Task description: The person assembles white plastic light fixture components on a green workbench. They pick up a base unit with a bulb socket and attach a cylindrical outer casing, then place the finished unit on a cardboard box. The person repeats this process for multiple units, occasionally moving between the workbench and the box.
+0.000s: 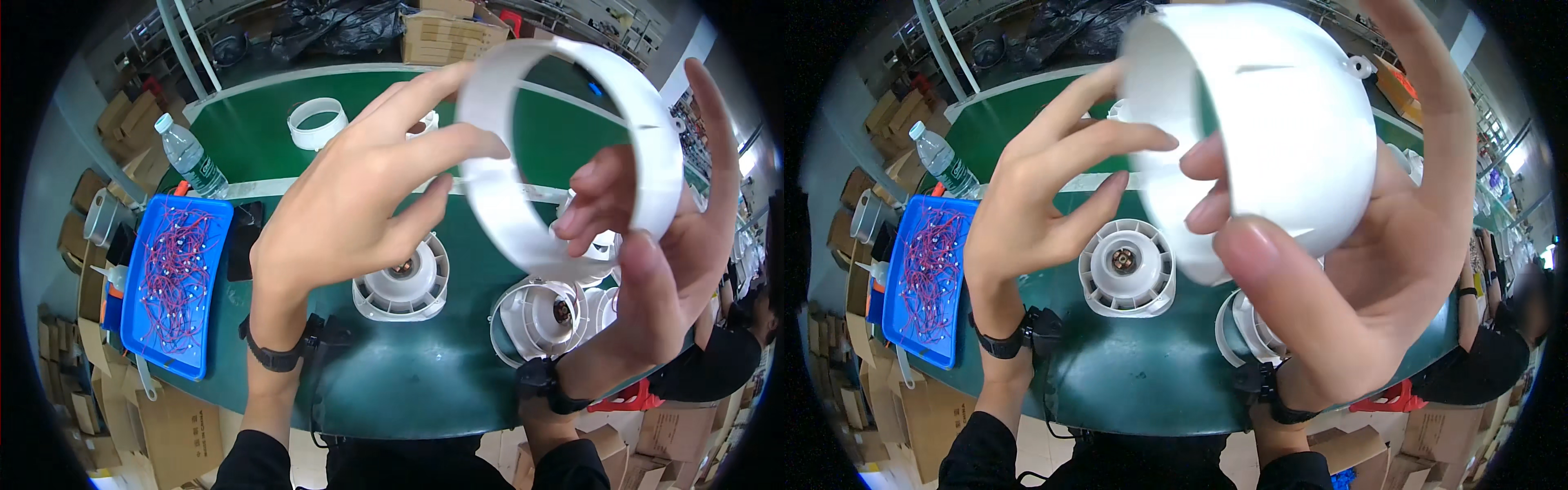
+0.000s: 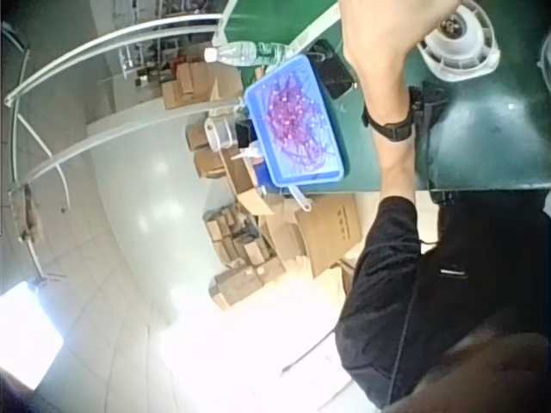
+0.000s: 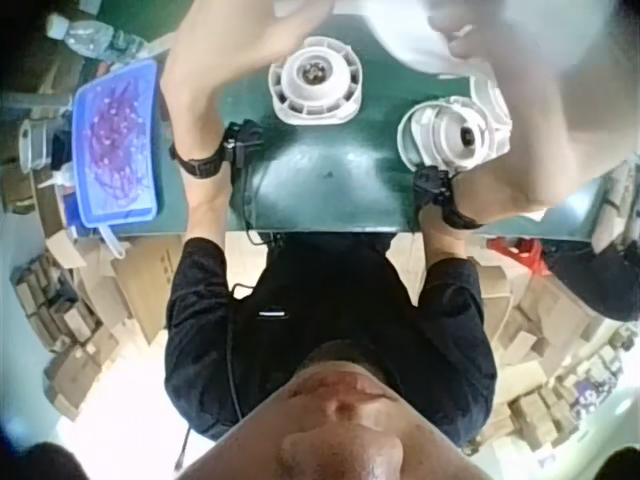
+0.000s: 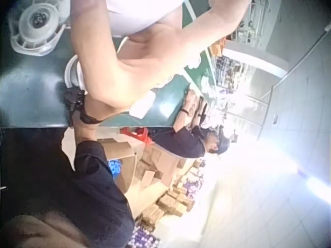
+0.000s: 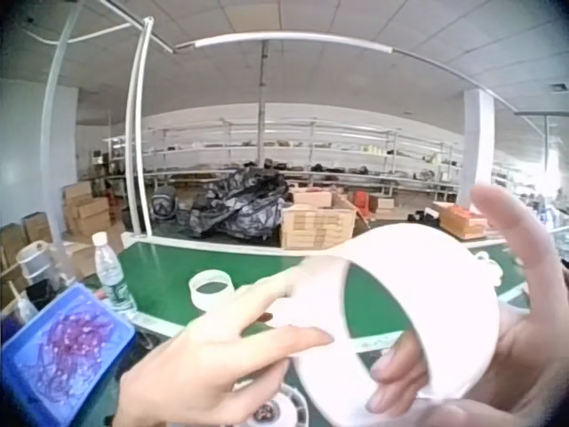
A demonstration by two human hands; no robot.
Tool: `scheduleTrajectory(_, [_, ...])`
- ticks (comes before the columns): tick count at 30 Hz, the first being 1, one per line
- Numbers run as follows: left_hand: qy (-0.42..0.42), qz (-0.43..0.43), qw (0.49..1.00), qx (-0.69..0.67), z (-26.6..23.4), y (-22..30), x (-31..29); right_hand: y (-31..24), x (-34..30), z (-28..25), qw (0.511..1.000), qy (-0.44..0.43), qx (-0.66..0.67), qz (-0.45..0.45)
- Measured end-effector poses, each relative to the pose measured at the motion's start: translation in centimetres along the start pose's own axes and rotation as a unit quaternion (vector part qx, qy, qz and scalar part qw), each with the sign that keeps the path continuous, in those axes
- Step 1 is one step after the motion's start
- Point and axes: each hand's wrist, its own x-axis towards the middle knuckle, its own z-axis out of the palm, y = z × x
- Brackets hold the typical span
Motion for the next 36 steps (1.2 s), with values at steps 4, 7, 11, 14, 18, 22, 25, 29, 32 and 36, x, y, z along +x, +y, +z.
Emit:
scheduleTrajectory(4, [0.016,0.021,0.999,0.038,-0.9,0.4,0.6,-0.4,-0.2,2.3,0.997,0.068,-0.018,0.026])
scheduleTrajectory(7, [0.078,-0.014,0.996,-0.043,-0.7,0.1,0.6,-0.7,0.2,4.3,0.993,0.114,0.016,0.035])
scheduleTrajectory(11, [0.003,-0.081,0.982,-0.169,1.0,1.2,0.4,1.7,0.3,2.0,0.991,-0.011,-0.044,-0.125])
scheduleTrajectory(14, [0.0,-0.06,0.987,-0.152,2.2,1.7,0.0,1.1,0.1,2.4,0.978,-0.035,-0.097,-0.181])
scheduleTrajectory(18, [0.051,-0.069,0.986,-0.144,2.6,2.4,0.0,-0.5,-0.4,2.3,0.986,-0.02,-0.1,-0.135])
scheduleTrajectory(22, [0.147,-0.058,0.966,-0.203,2.9,2.5,0.2,0.3,-0.9,2.8,0.981,-0.007,-0.096,-0.168])
scheduleTrajectory(25, [0.151,-0.075,0.962,-0.213,2.0,2.7,0.4,0.0,-0.9,3.2,0.982,-0.013,-0.089,-0.165])
scheduleTrajectory(29, [0.114,-0.084,0.967,-0.212,1.1,2.8,0.1,-0.5,-1.2,3.4,0.984,-0.022,-0.089,-0.15])
scheduleTrajectory(32, [0.099,-0.033,0.983,-0.148,1.2,2.9,0.4,-0.5,-1.3,3.5,0.986,-0.011,-0.076,-0.146])
scheduleTrajectory(36, [0.085,0.004,0.988,-0.128,2.0,2.4,0.3,0.2,-0.2,2.7,0.977,-0.033,-0.063,-0.201])
